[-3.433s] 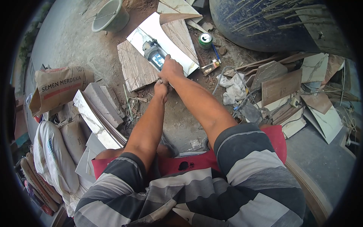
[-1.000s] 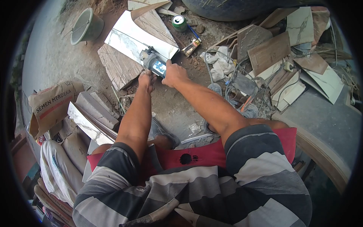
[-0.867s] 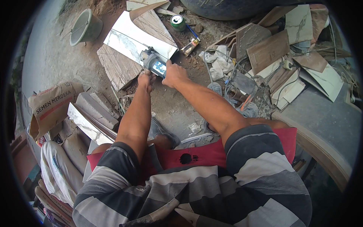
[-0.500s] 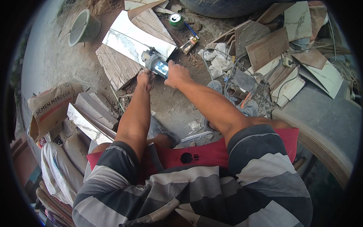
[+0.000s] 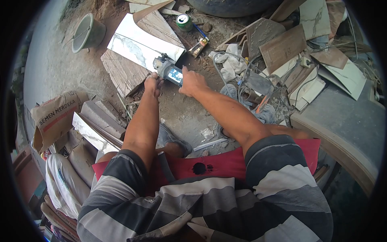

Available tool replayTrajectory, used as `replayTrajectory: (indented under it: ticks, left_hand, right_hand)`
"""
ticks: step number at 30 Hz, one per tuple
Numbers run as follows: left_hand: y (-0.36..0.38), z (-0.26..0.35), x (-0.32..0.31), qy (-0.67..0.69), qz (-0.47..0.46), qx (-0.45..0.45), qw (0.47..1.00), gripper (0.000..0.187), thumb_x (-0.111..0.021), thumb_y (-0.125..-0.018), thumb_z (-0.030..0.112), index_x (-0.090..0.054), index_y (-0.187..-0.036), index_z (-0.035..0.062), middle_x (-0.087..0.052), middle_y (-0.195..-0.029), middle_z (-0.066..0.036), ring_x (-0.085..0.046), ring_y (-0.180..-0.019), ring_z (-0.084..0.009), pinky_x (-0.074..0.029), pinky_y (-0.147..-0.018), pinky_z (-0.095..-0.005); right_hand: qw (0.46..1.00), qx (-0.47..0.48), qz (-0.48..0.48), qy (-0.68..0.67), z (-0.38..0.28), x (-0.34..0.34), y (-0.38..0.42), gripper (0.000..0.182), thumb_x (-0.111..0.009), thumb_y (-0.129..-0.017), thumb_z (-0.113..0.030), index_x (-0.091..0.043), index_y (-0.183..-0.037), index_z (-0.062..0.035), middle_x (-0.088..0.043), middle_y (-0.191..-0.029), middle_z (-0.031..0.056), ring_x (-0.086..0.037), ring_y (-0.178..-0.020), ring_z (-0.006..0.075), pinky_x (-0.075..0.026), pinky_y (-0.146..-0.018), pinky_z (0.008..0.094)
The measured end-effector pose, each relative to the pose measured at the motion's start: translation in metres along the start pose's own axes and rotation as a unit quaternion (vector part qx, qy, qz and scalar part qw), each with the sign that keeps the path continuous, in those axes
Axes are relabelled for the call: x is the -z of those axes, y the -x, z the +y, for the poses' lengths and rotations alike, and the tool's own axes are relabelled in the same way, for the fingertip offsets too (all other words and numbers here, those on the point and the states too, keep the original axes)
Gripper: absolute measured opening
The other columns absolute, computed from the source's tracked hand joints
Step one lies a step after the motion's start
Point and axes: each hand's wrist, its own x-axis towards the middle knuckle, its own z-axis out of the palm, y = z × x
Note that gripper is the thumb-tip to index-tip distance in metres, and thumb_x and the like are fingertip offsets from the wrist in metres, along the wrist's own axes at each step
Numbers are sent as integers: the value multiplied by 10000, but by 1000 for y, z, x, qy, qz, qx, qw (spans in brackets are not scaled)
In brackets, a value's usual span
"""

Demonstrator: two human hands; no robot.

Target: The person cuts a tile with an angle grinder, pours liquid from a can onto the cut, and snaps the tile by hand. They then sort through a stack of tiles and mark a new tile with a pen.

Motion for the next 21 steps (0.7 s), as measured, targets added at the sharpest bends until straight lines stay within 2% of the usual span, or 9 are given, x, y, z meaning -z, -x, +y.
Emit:
replayTrajectory:
  ticks: [2,10,14,16,21]
  left_hand:
    - [-1,0,1,4,-4,1,1000,155,-538,-1031,209,-589,-1003,66,-629,-835,-29,-591,-690,-138,-518,-608,-278]
    - [4,3,-1,-11,-1,2,1000,171,-536,-1034,227,-590,-999,69,-625,-798,-27,-582,-659,-134,-519,-586,-273]
    - [6,3,-1,-10,8,3,1000,173,-535,-1036,231,-593,-998,72,-626,-797,-26,-581,-657,-132,-520,-585,-274]
    - [3,2,-1,2,3,2,1000,174,-533,-1036,231,-594,-997,73,-628,-805,-29,-581,-658,-132,-520,-585,-272]
    - [-2,0,2,-6,-6,0,1000,175,-534,-1035,229,-595,-1000,68,-625,-809,-28,-584,-662,-130,-522,-582,-270]
  right_hand:
    - [1000,2,-1,2,2,0,2,897,-830,-737,-272,-352,-1450,-11,-665,-1186,217,-654,-1114,374,-547,-938,440]
    - [1000,12,10,-9,14,-3,11,635,-815,-738,-252,-468,-1216,-18,-678,-1123,236,-662,-1080,403,-550,-920,467]
    - [1000,8,12,-11,18,-7,11,636,-810,-732,-238,-467,-1222,-18,-680,-1115,234,-665,-1073,401,-550,-916,469]
    - [1000,14,10,-14,20,-8,10,673,-821,-731,-306,-456,-1217,-18,-668,-1128,249,-652,-1078,420,-535,-913,487]
    - [1000,14,9,-10,22,-8,12,666,-816,-734,-302,-455,-1216,-16,-669,-1124,250,-655,-1069,423,-536,-908,490]
